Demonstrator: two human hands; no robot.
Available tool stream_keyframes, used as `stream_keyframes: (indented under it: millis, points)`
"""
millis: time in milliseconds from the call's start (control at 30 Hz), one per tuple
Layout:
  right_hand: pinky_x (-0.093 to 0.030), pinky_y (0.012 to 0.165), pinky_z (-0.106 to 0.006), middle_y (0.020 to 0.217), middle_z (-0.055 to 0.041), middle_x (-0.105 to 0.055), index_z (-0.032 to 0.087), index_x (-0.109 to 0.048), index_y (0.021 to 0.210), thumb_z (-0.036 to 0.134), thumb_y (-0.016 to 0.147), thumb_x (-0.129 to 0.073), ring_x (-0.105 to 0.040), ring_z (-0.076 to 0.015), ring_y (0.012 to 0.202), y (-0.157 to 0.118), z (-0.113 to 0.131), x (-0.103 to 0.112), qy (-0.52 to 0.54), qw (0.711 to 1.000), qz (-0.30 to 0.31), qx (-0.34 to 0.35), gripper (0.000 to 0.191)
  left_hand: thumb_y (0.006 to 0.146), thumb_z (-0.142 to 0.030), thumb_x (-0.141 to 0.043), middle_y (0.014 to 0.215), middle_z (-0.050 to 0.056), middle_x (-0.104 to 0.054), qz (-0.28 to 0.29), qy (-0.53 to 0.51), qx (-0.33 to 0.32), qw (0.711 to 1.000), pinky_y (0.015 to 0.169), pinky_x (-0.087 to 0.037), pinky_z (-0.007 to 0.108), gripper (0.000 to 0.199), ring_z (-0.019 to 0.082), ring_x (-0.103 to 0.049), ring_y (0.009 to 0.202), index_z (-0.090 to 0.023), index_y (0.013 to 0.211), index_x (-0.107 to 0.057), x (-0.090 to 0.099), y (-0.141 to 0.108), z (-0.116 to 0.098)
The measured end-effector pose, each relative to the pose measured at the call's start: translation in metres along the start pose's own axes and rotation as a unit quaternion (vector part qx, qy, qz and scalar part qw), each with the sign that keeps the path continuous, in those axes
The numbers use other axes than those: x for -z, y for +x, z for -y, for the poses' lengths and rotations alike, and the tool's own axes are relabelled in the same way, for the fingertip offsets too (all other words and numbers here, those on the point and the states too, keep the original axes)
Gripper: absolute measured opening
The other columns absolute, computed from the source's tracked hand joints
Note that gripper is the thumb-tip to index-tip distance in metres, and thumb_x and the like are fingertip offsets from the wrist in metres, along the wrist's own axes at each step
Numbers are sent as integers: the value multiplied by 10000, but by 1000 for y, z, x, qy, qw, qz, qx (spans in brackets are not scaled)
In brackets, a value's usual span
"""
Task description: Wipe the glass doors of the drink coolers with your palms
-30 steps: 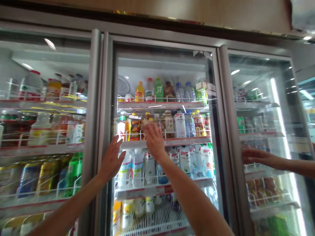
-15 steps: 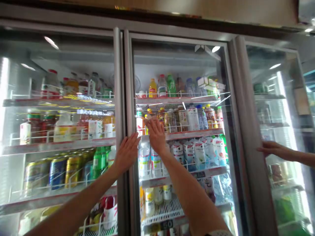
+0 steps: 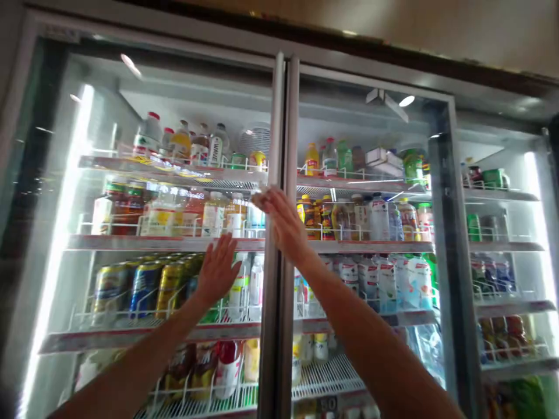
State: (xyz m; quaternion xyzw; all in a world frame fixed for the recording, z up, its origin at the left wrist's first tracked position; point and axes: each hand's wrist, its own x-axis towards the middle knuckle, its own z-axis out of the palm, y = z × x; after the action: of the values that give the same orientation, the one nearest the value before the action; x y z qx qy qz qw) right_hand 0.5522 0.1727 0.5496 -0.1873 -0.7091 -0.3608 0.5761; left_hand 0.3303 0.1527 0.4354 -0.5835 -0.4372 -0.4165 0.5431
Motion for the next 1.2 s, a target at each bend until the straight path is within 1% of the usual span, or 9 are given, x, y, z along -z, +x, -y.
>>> stream_keyframes:
  millis: [100, 167, 300, 400, 467, 633, 867, 1100, 1200]
  points:
    - [-284, 1155, -420, 1449, 1, -413, 246, -377, 1413, 70, 893, -301, -236, -196, 1407, 37, 46, -39, 7, 997, 59, 40, 554, 909, -306, -396, 1464, 159, -351, -27, 11, -6, 1000, 1132, -228, 411, 592, 206, -174, 1414, -127, 1440, -205, 4, -5, 15]
    - [-266, 1156, -449, 1458, -53, -399, 174, -407, 1396, 42, 872, -314, -209, -229, 1415, 31, 65, -62, -2, 998, 66, 13, 548, 905, -319, -408, 1471, 171, -330, -49, 13, 23, 998, 1131, -226, 423, 610, 216, -159, 1418, -117, 1442, -200, 10, -11, 32]
    - [-273, 1144, -456, 1489, -70, -348, 140, -391, 1399, 20, 836, -352, -100, -232, 1438, -58, 103, -84, 0, 997, 59, 41, 577, 896, -375, -430, 1474, 165, -327, -63, 36, 76, 994, 1144, -185, 452, 626, 234, -199, 1410, -138, 1440, -230, 30, -34, 78]
    - [-291, 1133, -423, 1473, -22, -384, 180, -406, 1386, 53, 846, -393, -112, -191, 1437, -105, 120, -87, 28, 977, 91, 189, 554, 900, -344, -427, 1469, 160, -337, -66, 56, 85, 993, 1151, -158, 451, 613, 225, -223, 1403, -153, 1445, -224, 38, -50, 97]
    - [-281, 1127, -451, 1468, -23, -394, 202, -387, 1397, 54, 848, -397, -142, -198, 1431, -88, 115, -89, 22, 979, 91, 183, 568, 901, -313, -425, 1469, 156, -340, -68, 63, 84, 992, 1155, -144, 444, 610, 213, -215, 1406, -154, 1449, -210, 39, -55, 100]
    - [-251, 1114, -528, 1473, -51, -378, 235, -338, 1431, 14, 837, -342, -161, -253, 1426, -1, 86, -92, -7, 999, -1, -44, 634, 903, -288, -409, 1475, 137, -333, -61, 60, 84, 993, 1158, -141, 426, 593, 198, -204, 1407, -165, 1449, -211, 37, -56, 96]
    - [-273, 1123, -424, 1484, -14, -366, 190, -376, 1407, 40, 842, -386, -100, -209, 1437, -122, 132, -89, 18, 977, 97, 187, 584, 901, -275, -414, 1457, 159, -362, -64, 69, 75, 993, 1157, -134, 424, 591, 188, -185, 1413, -141, 1444, -222, 38, -56, 97]
    - [-242, 1121, -509, 1495, -60, -339, 214, -321, 1439, 11, 839, -339, -112, -242, 1435, -11, 85, -91, -16, 999, 14, -49, 634, 902, -283, -415, 1473, 154, -335, -61, 67, 76, 993, 1152, -154, 432, 608, 193, -187, 1414, -163, 1454, -192, 37, -56, 99]
    - [-248, 1129, -477, 1491, -58, -348, 179, -347, 1426, 13, 837, -348, -87, -233, 1439, -38, 97, -90, -5, 998, 49, 27, 612, 907, -295, -398, 1481, 145, -320, -41, 62, 88, 993, 1153, -154, 442, 600, 202, -196, 1411, -170, 1455, -188, 38, -57, 99]
